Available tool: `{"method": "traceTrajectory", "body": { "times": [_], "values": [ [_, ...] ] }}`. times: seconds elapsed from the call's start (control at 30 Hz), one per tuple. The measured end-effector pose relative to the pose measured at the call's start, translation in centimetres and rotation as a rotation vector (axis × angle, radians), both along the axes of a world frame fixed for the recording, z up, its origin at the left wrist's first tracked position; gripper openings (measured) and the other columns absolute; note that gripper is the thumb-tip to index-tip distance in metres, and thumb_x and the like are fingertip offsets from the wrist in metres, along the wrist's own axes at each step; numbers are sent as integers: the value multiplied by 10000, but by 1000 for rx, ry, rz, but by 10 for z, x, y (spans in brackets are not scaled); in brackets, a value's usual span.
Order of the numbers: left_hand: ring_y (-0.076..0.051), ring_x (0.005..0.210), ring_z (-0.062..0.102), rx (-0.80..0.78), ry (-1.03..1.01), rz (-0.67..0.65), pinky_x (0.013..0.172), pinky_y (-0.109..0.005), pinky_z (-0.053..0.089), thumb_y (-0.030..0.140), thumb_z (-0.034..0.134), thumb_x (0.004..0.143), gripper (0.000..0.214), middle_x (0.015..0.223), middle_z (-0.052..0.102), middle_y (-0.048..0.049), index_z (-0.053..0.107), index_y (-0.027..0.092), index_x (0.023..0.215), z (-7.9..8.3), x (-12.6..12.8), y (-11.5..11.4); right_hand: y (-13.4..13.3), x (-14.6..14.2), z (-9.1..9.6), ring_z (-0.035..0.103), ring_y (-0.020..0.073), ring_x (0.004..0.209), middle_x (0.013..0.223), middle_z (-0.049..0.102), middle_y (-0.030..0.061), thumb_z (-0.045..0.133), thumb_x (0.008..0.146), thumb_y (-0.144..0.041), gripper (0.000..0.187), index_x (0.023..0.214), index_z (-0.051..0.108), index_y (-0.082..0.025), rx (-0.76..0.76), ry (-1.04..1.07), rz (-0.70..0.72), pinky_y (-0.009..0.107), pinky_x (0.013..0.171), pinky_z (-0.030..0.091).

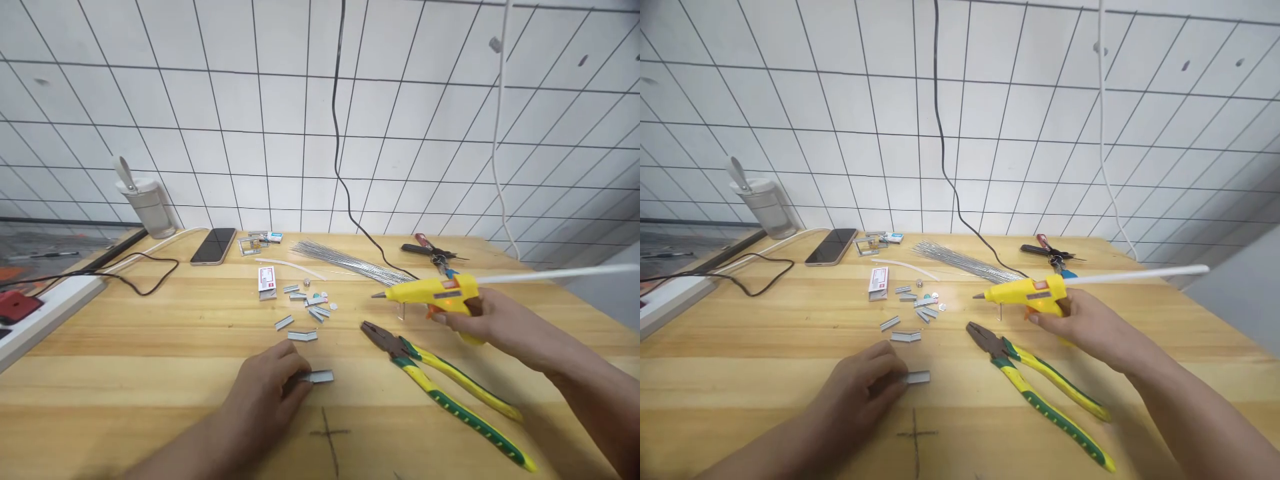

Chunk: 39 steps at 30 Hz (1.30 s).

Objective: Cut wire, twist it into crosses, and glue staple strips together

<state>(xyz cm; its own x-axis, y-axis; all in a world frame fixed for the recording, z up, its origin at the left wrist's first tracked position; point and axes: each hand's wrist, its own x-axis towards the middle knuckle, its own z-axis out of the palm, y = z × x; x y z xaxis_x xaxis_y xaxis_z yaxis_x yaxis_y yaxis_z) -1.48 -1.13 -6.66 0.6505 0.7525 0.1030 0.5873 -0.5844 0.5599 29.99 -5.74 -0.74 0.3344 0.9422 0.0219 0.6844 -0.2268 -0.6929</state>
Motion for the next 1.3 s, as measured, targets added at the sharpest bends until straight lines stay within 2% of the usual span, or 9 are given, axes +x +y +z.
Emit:
{"method": "traceTrajectory", "body": {
  "times": [0.1,0.17,0.23,0.37,0.47,0.63,0.83,0.97,1.3],
  "values": [
    [-139,711,550,6,-16,-7,613,-230,395,138,512,783,113,775,572,2,593,204,738,1,0,-1,3,-17,23,597,174,669,864,693,69,622,734,-405,233,815,687,-197,-136,263,181,256,555,452],
    [-136,718,552,7,-28,-7,612,-225,395,130,513,779,116,785,578,1,590,203,732,1,0,-1,5,-29,27,603,168,693,779,686,52,638,746,-370,243,910,672,-194,-162,455,362,246,588,463],
    [-135,723,551,2,-41,-9,612,-223,394,131,515,780,116,790,581,-1,592,204,732,0,0,-1,6,-41,20,593,151,642,694,661,26,651,738,-324,218,906,670,-186,-175,604,440,246,593,475],
    [-132,696,529,-23,-55,-12,607,-227,391,146,542,770,82,767,563,1,602,201,758,-1,-2,0,2,-54,-4,551,107,587,846,681,27,662,710,-267,147,843,673,-205,-157,751,412,218,548,469],
    [-132,681,510,-65,-55,-29,583,-226,384,167,561,765,76,771,544,-1,613,202,808,-2,-5,2,-2,-54,-14,595,151,695,826,678,31,671,716,-302,155,846,675,-217,-216,664,401,232,576,489],
    [-136,717,510,-111,-70,-53,581,-223,376,173,554,782,73,787,535,-6,611,200,819,0,-8,4,-4,-54,-9,614,260,976,989,684,61,570,805,-433,289,1014,654,-253,-358,410,567,402,843,510],
    [-123,698,505,-114,-71,-78,599,-223,373,145,528,800,83,765,529,1,594,189,774,-1,-10,6,-11,-52,-18,407,309,1260,1351,495,35,523,816,-494,479,1258,524,-311,-330,96,575,488,1024,338],
    [-123,711,516,-101,-84,-92,604,-216,380,125,533,791,83,783,542,-2,579,188,763,-2,-10,6,-14,-49,-28,315,310,1309,1412,417,23,492,837,-483,507,1320,448,-337,-325,-71,617,528,1041,252],
    [-127,734,523,-105,-91,-95,626,-217,394,135,548,798,76,782,546,-6,606,176,770,-3,-9,6,-9,-60,-22,392,327,1255,1384,446,35,498,844,-427,489,1318,465,-312,-225,-169,696,510,977,373]
  ]
}}
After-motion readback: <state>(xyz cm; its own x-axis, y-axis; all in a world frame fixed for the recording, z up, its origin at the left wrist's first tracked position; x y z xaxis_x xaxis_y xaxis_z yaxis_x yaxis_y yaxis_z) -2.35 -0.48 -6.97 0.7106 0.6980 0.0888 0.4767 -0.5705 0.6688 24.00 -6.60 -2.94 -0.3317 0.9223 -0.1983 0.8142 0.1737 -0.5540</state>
